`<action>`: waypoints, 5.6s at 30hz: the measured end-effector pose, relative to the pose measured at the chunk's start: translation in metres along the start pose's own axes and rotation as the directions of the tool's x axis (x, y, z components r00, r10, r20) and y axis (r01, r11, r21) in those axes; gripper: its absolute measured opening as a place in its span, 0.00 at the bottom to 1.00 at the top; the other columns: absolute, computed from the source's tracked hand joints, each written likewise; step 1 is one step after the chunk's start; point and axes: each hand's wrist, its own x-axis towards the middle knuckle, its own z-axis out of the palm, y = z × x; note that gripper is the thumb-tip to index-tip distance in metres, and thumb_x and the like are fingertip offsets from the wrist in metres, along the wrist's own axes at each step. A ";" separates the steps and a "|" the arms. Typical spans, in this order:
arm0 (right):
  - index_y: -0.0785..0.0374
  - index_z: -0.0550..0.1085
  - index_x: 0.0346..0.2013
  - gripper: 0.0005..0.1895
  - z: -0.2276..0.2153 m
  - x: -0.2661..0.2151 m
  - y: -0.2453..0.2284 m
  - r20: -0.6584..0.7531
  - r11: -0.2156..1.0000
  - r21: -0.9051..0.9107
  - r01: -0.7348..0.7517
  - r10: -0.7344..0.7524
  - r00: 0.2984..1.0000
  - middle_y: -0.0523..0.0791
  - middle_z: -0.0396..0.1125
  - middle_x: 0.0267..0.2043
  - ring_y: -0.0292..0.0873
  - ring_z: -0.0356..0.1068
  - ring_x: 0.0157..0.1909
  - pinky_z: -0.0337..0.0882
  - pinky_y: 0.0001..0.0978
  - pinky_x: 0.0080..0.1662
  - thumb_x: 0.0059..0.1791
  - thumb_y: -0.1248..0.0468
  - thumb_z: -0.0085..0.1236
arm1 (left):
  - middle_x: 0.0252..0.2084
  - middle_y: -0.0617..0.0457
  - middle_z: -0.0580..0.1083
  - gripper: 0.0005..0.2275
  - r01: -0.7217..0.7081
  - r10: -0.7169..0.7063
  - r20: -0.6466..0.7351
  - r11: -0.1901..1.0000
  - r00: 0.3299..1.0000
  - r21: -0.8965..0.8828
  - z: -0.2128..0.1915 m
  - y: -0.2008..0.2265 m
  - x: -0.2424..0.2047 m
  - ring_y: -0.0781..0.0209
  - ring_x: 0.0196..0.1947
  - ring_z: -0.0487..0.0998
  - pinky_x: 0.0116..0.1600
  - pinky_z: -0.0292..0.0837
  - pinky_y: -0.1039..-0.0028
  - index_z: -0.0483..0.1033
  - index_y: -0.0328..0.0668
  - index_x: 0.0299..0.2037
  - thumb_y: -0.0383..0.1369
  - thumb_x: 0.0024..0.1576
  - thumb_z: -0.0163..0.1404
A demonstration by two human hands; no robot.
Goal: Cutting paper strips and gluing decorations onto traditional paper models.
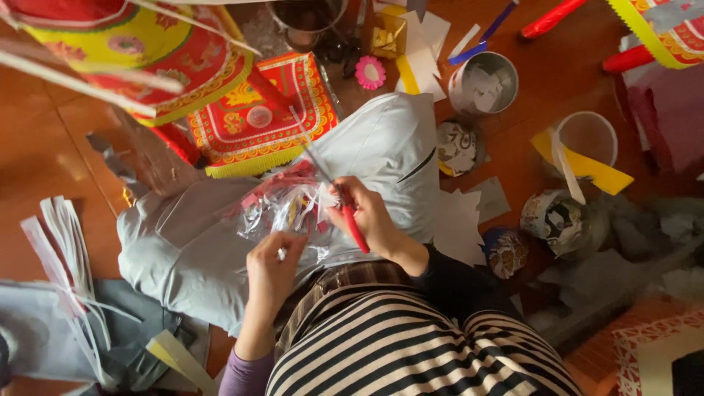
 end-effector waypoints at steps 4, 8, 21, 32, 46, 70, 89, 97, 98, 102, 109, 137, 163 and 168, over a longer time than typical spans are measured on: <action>0.66 0.68 0.50 0.19 0.004 0.000 -0.008 -0.042 0.999 -0.025 -0.036 0.035 0.998 0.42 0.69 0.37 0.32 0.67 0.36 0.70 0.27 0.40 0.48 0.71 0.65 | 0.38 0.50 0.78 0.10 -0.322 0.337 -0.006 0.894 0.941 -0.311 -0.049 0.069 0.004 0.57 0.38 0.81 0.44 0.77 0.69 0.76 0.38 0.47 0.29 0.58 0.60; 0.66 0.67 0.51 0.20 0.007 -0.006 0.004 -0.020 0.993 0.034 0.113 -0.112 0.994 0.42 0.67 0.41 0.32 0.67 0.42 0.70 0.26 0.44 0.48 0.73 0.64 | 0.47 0.50 0.78 0.08 -0.447 0.736 0.118 0.521 0.667 -0.727 -0.088 0.132 0.024 0.51 0.49 0.80 0.54 0.76 0.64 0.75 0.37 0.47 0.30 0.64 0.60; 0.65 0.66 0.48 0.16 0.005 -0.001 0.002 0.000 0.995 0.078 0.068 -0.068 0.998 0.40 0.66 0.37 0.31 0.68 0.37 0.70 0.23 0.39 0.50 0.75 0.62 | 0.75 0.37 0.54 0.35 -0.111 0.990 0.144 0.144 0.006 -0.983 -0.044 0.158 0.033 0.41 0.76 0.51 0.80 0.46 0.63 0.51 0.32 0.72 0.46 0.64 0.55; 0.65 0.67 0.49 0.19 -0.006 0.011 0.012 -0.005 0.996 0.090 0.010 -0.010 1.000 0.40 0.66 0.40 0.31 0.66 0.40 0.69 0.25 0.45 0.48 0.76 0.64 | 0.52 0.49 0.74 0.07 -0.178 0.973 0.196 0.216 0.125 -0.960 -0.084 0.144 0.043 0.55 0.53 0.75 0.58 0.71 0.72 0.71 0.39 0.55 0.32 0.72 0.51; 0.64 0.63 0.66 0.33 0.005 0.026 -0.025 0.225 0.959 0.258 -0.116 0.057 0.973 0.41 0.67 0.42 0.32 0.66 0.41 0.68 0.23 0.45 0.48 0.77 0.64 | 0.31 0.48 0.78 0.07 -0.120 0.132 0.060 0.978 0.989 -0.170 -0.035 0.042 0.061 0.57 0.28 0.80 0.35 0.74 0.69 0.83 0.38 0.40 0.31 0.55 0.59; 0.64 0.68 0.55 0.14 0.034 0.008 -0.042 0.298 0.982 -0.189 0.014 0.044 0.954 0.44 0.68 0.33 0.40 0.68 0.33 0.69 0.30 0.40 0.56 0.61 0.53 | 0.35 0.47 0.81 0.05 -0.174 -0.290 -0.347 0.489 0.892 -0.855 -0.006 0.015 0.059 0.63 0.34 0.82 0.43 0.80 0.74 0.79 0.29 0.40 0.26 0.64 0.55; 0.66 0.68 0.44 0.03 0.034 0.007 -0.030 0.185 0.998 -0.033 -0.054 0.059 0.981 0.43 0.66 0.34 0.32 0.63 0.34 0.65 0.24 0.37 0.56 0.69 0.48 | 0.34 0.48 0.80 0.05 -0.071 -0.337 -0.225 0.412 0.914 -0.908 0.016 0.013 0.059 0.63 0.33 0.82 0.38 0.78 0.75 0.78 0.31 0.39 0.28 0.62 0.56; 0.65 0.70 0.45 0.05 0.027 0.004 -0.026 0.218 0.989 -0.069 -0.135 0.147 0.965 0.42 0.66 0.31 0.33 0.63 0.31 0.66 0.26 0.35 0.56 0.67 0.51 | 0.34 0.48 0.80 0.04 -0.075 -0.338 -0.209 0.368 0.918 -0.927 0.014 0.012 0.057 0.63 0.34 0.82 0.38 0.78 0.75 0.78 0.31 0.39 0.26 0.62 0.55; 0.65 0.70 0.45 0.05 0.024 0.003 -0.029 0.220 0.988 -0.070 -0.140 0.152 0.964 0.42 0.66 0.31 0.33 0.63 0.31 0.66 0.26 0.35 0.56 0.67 0.51 | 0.34 0.48 0.80 0.04 -0.071 -0.342 -0.206 0.366 0.917 -0.928 0.011 0.014 0.056 0.63 0.34 0.82 0.38 0.78 0.75 0.78 0.31 0.39 0.26 0.62 0.55; 0.63 0.69 0.49 0.08 0.012 -0.004 -0.034 0.372 0.983 -0.026 -0.180 0.176 0.911 0.41 0.70 0.35 0.33 0.69 0.37 0.70 0.25 0.42 0.56 0.66 0.52 | 0.34 0.48 0.80 0.04 -0.062 -0.317 -0.188 0.370 0.929 -0.927 0.002 0.019 0.050 0.64 0.34 0.82 0.40 0.80 0.74 0.77 0.32 0.38 0.26 0.63 0.54; 0.62 0.69 0.49 0.09 0.002 -0.018 -0.030 0.380 0.976 -0.083 -0.201 0.217 0.899 0.42 0.69 0.34 0.34 0.68 0.36 0.69 0.26 0.41 0.54 0.66 0.54 | 0.34 0.47 0.80 0.05 0.017 -0.285 -0.116 0.425 0.951 -0.905 0.007 0.009 0.035 0.64 0.33 0.82 0.42 0.81 0.73 0.76 0.31 0.36 0.25 0.64 0.54; 0.64 0.71 0.45 0.07 -0.007 -0.037 -0.017 0.400 0.949 -0.274 -0.155 0.259 0.879 0.40 0.65 0.25 0.30 0.64 0.27 0.66 0.24 0.31 0.52 0.71 0.55 | 0.34 0.51 0.80 0.04 0.113 -0.331 -0.112 0.590 0.937 -0.799 0.010 -0.026 0.025 0.68 0.33 0.81 0.42 0.81 0.77 0.77 0.30 0.38 0.25 0.61 0.57; 0.64 0.69 0.41 0.05 0.018 -0.038 -0.004 0.306 0.952 -0.196 -0.235 0.287 0.908 0.40 0.63 0.25 0.31 0.62 0.25 0.63 0.25 0.30 0.52 0.73 0.51 | 0.36 0.48 0.80 0.05 0.160 -0.332 0.037 0.351 0.942 -0.923 0.025 -0.020 0.018 0.63 0.36 0.82 0.46 0.81 0.72 0.76 0.30 0.40 0.26 0.61 0.56; 0.64 0.70 0.42 0.06 0.016 -0.036 -0.006 0.330 0.954 -0.179 -0.241 0.289 0.899 0.41 0.62 0.26 0.33 0.60 0.28 0.64 0.27 0.32 0.52 0.73 0.55 | 0.36 0.47 0.80 0.04 0.174 -0.362 0.034 0.361 0.931 -0.916 0.025 -0.027 0.018 0.63 0.35 0.82 0.46 0.81 0.72 0.77 0.28 0.39 0.25 0.61 0.56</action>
